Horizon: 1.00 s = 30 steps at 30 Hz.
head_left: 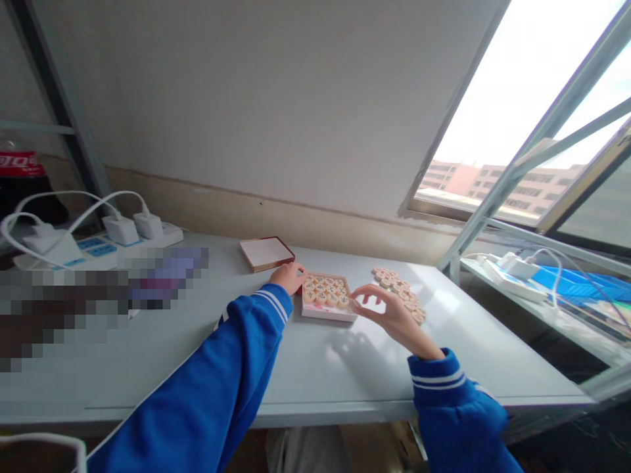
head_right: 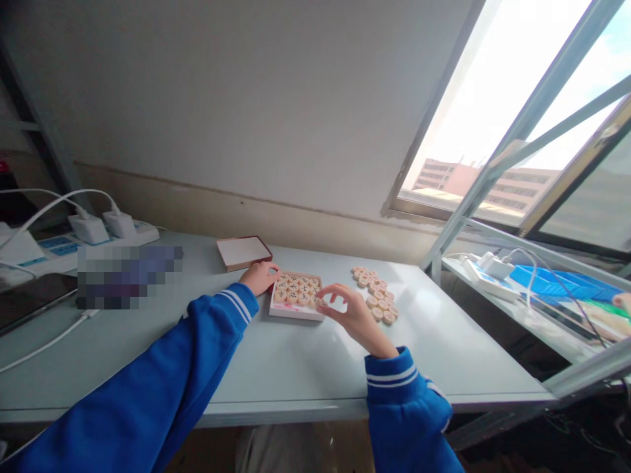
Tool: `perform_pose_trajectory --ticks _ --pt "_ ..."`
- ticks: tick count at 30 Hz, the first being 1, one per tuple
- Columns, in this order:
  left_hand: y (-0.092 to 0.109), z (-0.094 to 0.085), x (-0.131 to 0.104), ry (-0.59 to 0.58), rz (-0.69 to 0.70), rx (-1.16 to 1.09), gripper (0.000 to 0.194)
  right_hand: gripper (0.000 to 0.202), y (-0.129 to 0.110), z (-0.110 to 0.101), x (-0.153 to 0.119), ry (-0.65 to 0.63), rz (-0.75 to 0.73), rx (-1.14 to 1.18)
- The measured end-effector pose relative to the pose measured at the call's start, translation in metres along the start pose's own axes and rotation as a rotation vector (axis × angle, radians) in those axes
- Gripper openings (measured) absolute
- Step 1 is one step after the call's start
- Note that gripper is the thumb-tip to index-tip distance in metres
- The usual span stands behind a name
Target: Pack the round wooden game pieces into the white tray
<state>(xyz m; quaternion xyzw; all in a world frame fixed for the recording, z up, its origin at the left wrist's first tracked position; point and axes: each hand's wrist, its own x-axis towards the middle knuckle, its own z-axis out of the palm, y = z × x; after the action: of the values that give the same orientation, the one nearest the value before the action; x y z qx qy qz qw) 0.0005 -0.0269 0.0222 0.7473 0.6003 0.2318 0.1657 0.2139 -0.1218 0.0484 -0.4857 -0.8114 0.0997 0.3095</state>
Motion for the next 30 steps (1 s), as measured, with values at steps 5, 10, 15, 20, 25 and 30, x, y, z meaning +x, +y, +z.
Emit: perform_pose_trajectory --ticks 5,10,15,20,25,30 --pt "0.000 -0.001 0.000 -0.025 -0.026 -0.033 0.030 0.011 -0.027 0.038 0.039 -0.156 -0.132 0.038" --pt "-0.001 -0.001 0.000 -0.026 -0.031 -0.046 0.029 0.015 -0.029 0.049 0.041 -0.175 -0.142 -0.036" --pt "0.000 -0.002 -0.001 -0.027 -0.010 -0.024 0.029 0.006 -0.023 0.042 0.035 -0.114 -0.006 -0.158" --pt "0.000 -0.002 -0.001 -0.034 -0.022 -0.022 0.030 0.015 -0.024 0.046 0.034 -0.174 -0.004 -0.226" --pt "0.001 -0.003 -0.002 -0.036 -0.023 0.002 0.031 0.018 -0.031 0.046 0.032 -0.170 -0.057 -0.214" --pt "0.001 -0.004 0.000 -0.051 -0.014 0.012 0.032 0.020 0.008 0.017 0.019 0.125 0.035 -0.340"
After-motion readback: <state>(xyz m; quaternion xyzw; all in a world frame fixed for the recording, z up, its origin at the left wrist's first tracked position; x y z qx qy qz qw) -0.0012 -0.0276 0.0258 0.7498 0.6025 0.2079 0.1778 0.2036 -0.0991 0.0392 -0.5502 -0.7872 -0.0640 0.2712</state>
